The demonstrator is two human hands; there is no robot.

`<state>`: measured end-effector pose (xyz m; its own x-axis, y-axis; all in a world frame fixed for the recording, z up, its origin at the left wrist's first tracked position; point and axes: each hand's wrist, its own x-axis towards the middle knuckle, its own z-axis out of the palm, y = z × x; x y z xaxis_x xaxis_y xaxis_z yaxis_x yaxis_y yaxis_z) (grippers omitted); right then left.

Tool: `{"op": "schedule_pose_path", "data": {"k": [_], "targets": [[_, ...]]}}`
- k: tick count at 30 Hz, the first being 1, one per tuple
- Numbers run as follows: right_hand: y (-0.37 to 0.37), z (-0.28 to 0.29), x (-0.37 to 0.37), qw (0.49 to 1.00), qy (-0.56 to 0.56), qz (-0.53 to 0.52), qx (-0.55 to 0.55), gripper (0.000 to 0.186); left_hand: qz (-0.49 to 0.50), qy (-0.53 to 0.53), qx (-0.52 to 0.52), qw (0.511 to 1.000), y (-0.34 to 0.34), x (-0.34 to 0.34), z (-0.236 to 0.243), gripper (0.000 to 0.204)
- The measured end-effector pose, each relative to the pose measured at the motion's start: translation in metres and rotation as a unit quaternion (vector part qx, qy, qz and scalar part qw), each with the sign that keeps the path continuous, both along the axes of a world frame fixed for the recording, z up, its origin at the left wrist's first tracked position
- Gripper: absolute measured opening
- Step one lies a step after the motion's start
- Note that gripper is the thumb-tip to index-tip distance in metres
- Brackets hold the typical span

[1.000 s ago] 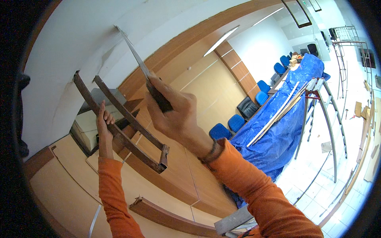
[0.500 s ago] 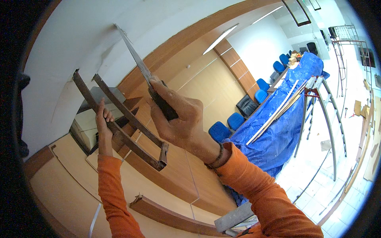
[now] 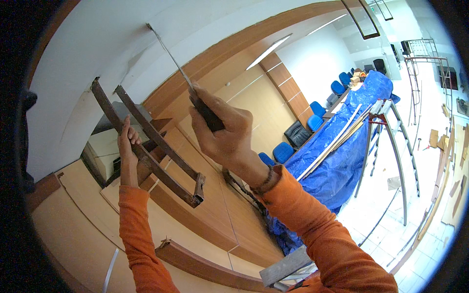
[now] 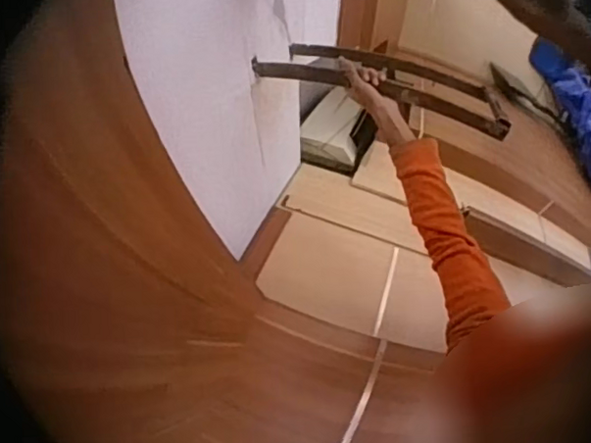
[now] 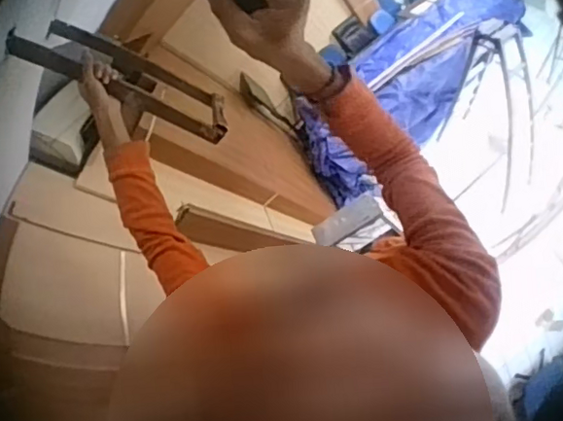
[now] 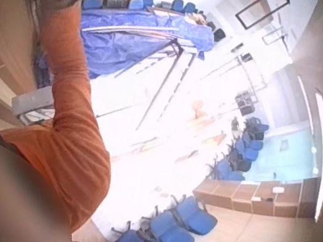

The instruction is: The person uses a hand saw to cut a wooden frame piece held against a wall. They repeatedly saw along the same section, pause to reposition the saw, and continue cutting without completing the cut in the clip.

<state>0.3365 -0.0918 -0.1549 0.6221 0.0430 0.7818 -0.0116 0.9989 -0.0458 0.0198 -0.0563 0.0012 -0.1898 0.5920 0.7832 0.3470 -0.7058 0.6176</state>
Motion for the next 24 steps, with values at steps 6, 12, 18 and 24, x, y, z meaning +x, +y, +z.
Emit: {"op": "schedule_pose_path", "data": {"k": [6,12,18,24], "targets": [[-0.01,0.001,0.006,0.999,0.039,0.016,-0.009,0.03,-0.021,-0.013,0.009,1.0,0.001,-0.003,0.003,0.051],[-0.022,-0.002,0.01,0.999,0.033,-0.018,0.017,0.031,-0.027,-0.022,0.024,0.999,0.0,0.002,-0.001,0.045],[-0.017,-0.004,0.008,0.999,-0.011,-0.035,-0.039,0.031,-0.014,-0.005,0.01,1.0,0.0,0.001,0.001,0.044],[-0.014,-0.001,0.005,0.999,0.03,-0.034,0.012,0.03,-0.003,0.017,0.016,1.0,0.003,-0.003,0.001,0.057]]}}
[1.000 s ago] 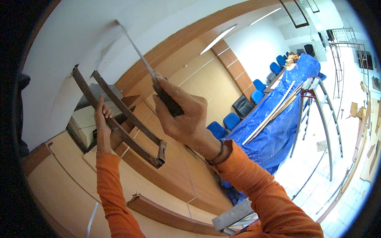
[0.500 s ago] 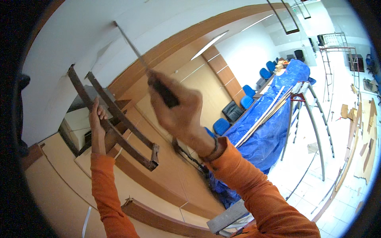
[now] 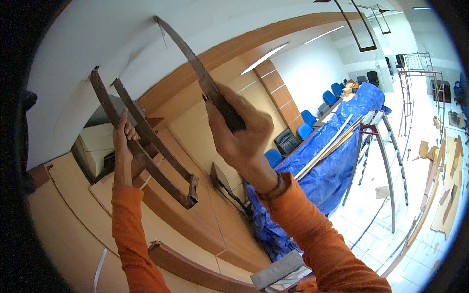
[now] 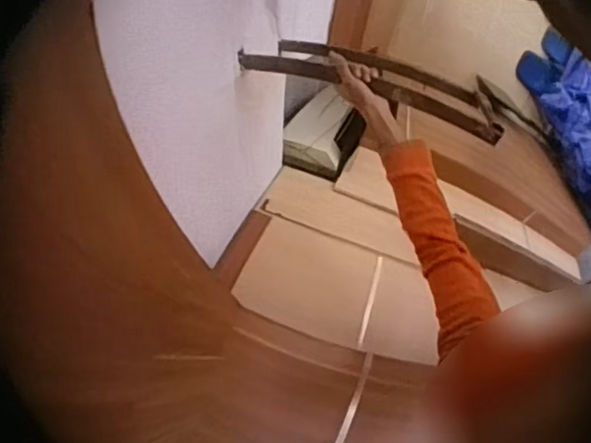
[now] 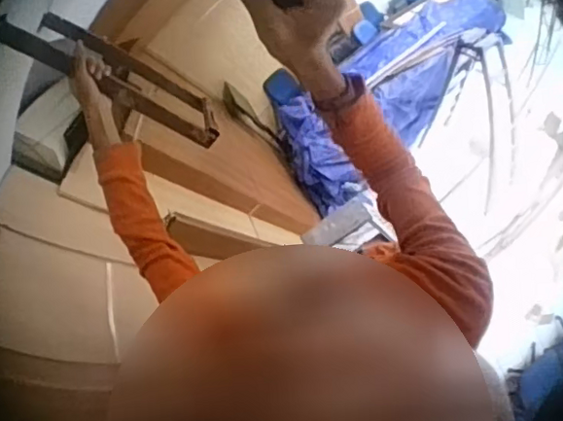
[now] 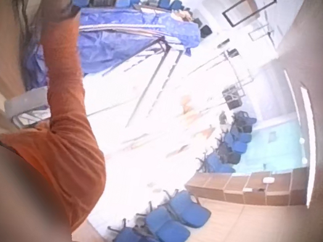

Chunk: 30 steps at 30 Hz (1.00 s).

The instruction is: The person uses a hand saw to cut a wooden frame piece held against a wall. They repeatedly saw along the same section, pause to reposition the saw, and continue cutting without completing the cut in the clip.

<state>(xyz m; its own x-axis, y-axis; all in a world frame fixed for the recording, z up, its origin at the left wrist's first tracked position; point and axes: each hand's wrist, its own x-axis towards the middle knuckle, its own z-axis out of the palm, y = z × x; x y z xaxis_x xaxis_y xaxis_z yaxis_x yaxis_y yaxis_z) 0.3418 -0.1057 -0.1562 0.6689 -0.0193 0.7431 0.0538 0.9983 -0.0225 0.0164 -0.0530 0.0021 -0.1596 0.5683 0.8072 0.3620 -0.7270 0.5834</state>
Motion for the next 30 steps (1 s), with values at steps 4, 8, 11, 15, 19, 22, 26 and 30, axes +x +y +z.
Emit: {"op": "schedule_pose_path", "data": {"k": [4,8,11,15,19,22,26,30], "targets": [[-0.003,-0.002,0.0,1.0,-0.006,-0.002,-0.006,0.03,0.0,-0.013,0.003,1.0,-0.001,0.003,-0.002,0.059],[-0.006,-0.006,0.0,0.999,0.004,-0.05,0.017,0.03,-0.012,-0.022,0.002,1.0,-0.006,0.009,-0.003,0.06],[-0.006,-0.006,0.0,0.997,-0.004,-0.006,-0.073,0.031,-0.029,-0.029,-0.005,0.999,-0.011,0.013,-0.004,0.057],[-0.005,-0.004,-0.003,1.0,0.013,0.006,-0.007,0.036,-0.026,-0.03,0.011,0.999,-0.014,0.015,-0.004,0.052],[-0.002,-0.004,-0.009,0.999,0.004,0.001,-0.04,0.033,-0.038,-0.03,-0.003,0.999,-0.012,0.013,-0.004,0.048],[0.0,-0.007,-0.013,0.998,0.045,0.033,0.009,0.033,-0.011,-0.039,-0.007,0.999,-0.01,0.011,-0.003,0.058],[0.004,-0.012,-0.012,0.996,0.022,0.028,-0.076,0.033,-0.011,-0.035,-0.012,0.999,-0.007,0.009,-0.002,0.061],[0.006,-0.015,-0.01,0.998,0.022,0.041,-0.045,0.033,-0.026,-0.026,-0.007,0.999,-0.008,0.009,-0.002,0.064]]}}
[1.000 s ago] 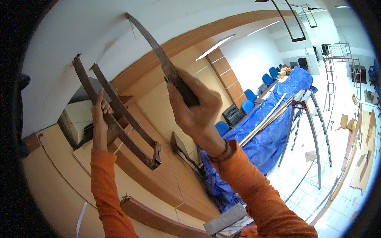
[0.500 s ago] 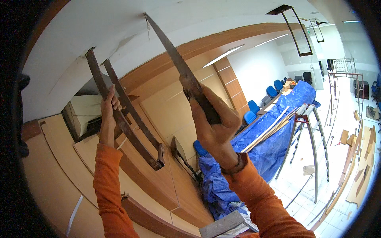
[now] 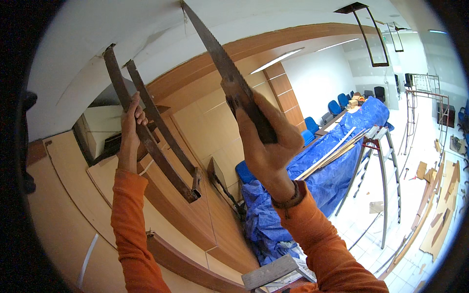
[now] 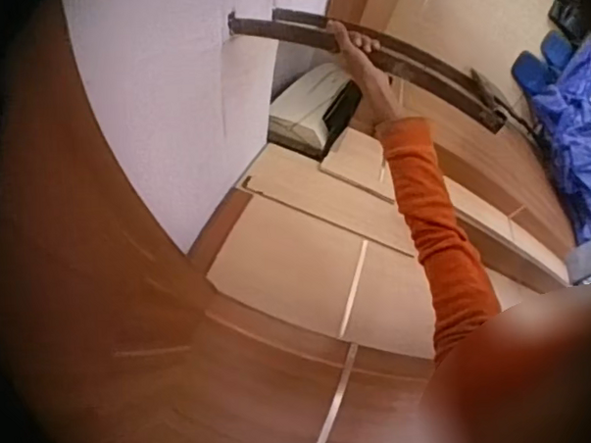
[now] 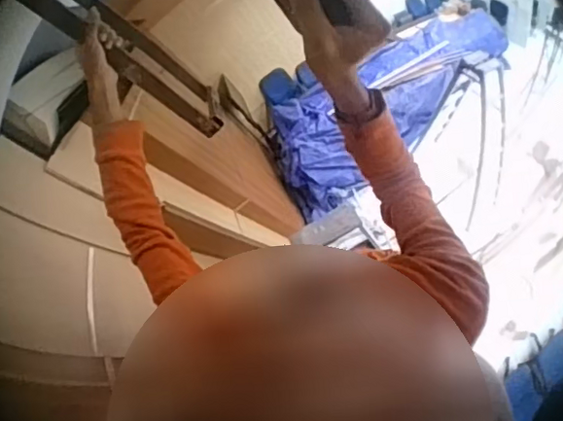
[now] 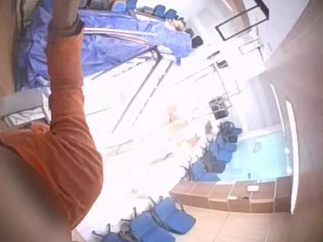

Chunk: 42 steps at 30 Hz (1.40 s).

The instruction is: The person uses a hand saw to cut a wooden frame piece held against a wall. They repeatedly saw along the same section, pause to reposition the saw, and continue cutting without completing the cut in the clip.

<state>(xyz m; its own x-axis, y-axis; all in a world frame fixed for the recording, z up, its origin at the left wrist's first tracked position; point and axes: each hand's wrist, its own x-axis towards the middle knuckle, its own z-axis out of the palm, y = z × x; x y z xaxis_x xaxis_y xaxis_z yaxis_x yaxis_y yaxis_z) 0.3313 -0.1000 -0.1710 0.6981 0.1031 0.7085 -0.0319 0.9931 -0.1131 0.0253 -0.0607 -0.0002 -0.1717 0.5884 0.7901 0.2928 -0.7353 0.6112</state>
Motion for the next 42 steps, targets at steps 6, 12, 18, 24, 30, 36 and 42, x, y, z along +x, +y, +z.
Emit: {"op": "schedule_pose_path", "data": {"k": [6,12,18,24,30,36,42], "targets": [[0.009,-0.009,-0.006,0.999,-0.032,-0.014,-0.025,0.034,0.033,-0.006,0.004,0.999,-0.001,0.003,-0.001,0.062],[0.038,-0.015,-0.025,0.997,0.005,-0.046,0.055,0.034,0.021,-0.004,0.021,1.0,-0.001,0.003,-0.002,0.042],[0.074,-0.013,-0.053,0.998,0.012,-0.009,0.066,0.034,0.01,-0.007,0.031,0.999,0.0,0.003,-0.002,0.041],[0.085,-0.021,-0.056,0.998,0.013,-0.04,0.044,0.035,0.03,-0.004,0.021,0.999,0.005,-0.001,-0.002,0.054],[0.086,-0.019,-0.059,0.998,0.007,-0.003,0.056,0.037,0.005,-0.001,0.022,1.0,0.001,0.0,-0.001,0.055],[0.099,-0.035,-0.053,0.999,0.004,0.035,-0.003,0.035,0.017,-0.027,0.003,0.999,-0.001,0.007,-0.003,0.051],[0.086,-0.12,-0.044,0.998,-0.007,-0.037,-0.04,0.039,0.0,-0.017,0.022,1.0,-0.004,0.007,-0.002,0.049]]}}
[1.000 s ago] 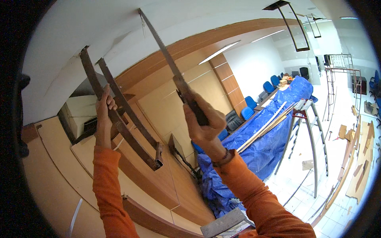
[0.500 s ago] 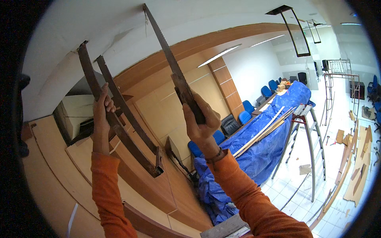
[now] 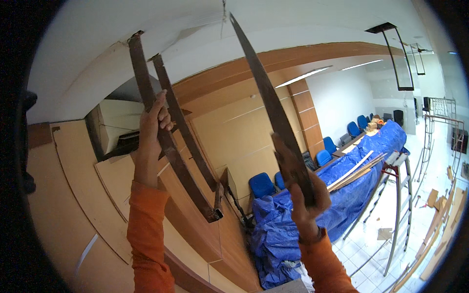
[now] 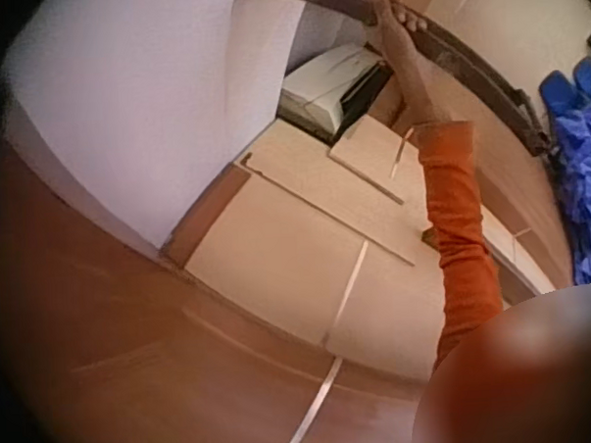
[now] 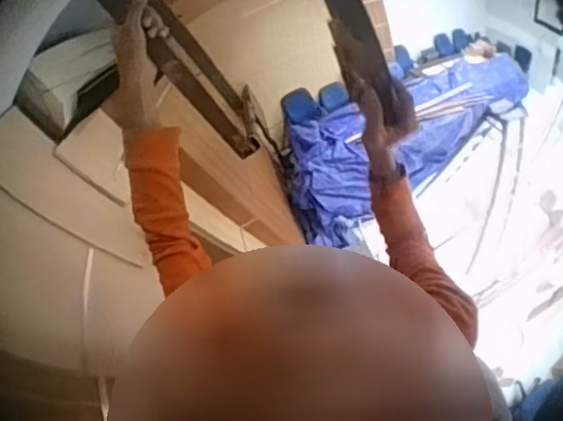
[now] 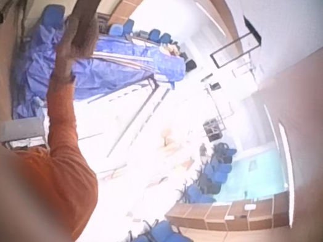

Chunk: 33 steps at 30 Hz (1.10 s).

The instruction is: The person uses a hand saw to cut a wooden frame piece held against a wall. They repeatedly saw along the same section, pause to reposition the saw, and continue cutting without completing the cut in the clip.

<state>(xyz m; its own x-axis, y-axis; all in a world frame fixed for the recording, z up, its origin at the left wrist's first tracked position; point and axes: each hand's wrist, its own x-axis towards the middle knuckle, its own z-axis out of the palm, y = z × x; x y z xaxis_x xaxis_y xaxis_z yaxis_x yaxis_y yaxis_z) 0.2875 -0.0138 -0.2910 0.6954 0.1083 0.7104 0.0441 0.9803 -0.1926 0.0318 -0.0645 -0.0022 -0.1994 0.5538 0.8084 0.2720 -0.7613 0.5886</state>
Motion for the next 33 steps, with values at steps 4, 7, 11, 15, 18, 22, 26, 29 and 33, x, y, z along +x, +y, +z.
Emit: {"op": "schedule_pose_path", "data": {"k": [4,7,11,15,18,22,26,29,33], "targets": [[-0.008,-0.068,0.007,0.996,-0.003,0.052,-0.067,0.04,-0.034,-0.007,0.002,0.999,0.001,0.0,0.0,0.041],[-0.01,-0.094,0.017,0.995,-0.043,0.06,-0.07,0.039,-0.028,-0.009,-0.003,1.0,0.003,-0.005,0.0,0.04],[-0.018,-0.101,0.021,0.992,0.002,0.128,-0.02,0.041,-0.033,-0.001,-0.003,0.999,0.008,-0.01,0.002,0.04],[-0.032,-0.101,0.026,0.93,0.154,0.332,0.03,0.042,0.257,0.132,0.226,0.93,0.003,0.004,-0.021,0.058],[-0.036,-0.096,0.029,0.876,0.241,0.418,0.006,0.044,0.447,0.289,0.383,0.755,-0.016,0.024,-0.065,0.083],[-0.035,-0.078,0.021,0.804,0.218,0.547,0.082,0.029,0.079,0.303,0.11,0.943,-0.028,0.059,-0.12,0.092],[-0.038,-0.058,-0.001,0.788,0.215,0.572,0.067,0.026,-0.182,0.222,-0.182,0.941,-0.009,0.086,-0.137,0.083],[-0.04,-0.049,-0.014,0.769,0.212,0.599,0.066,0.026,-0.315,0.147,-0.25,0.904,0.005,0.098,-0.142,0.058],[-0.038,-0.037,-0.021,0.829,0.179,0.529,-0.036,0.036,-0.247,0.125,-0.196,0.941,0.007,0.093,-0.143,0.033]]}}
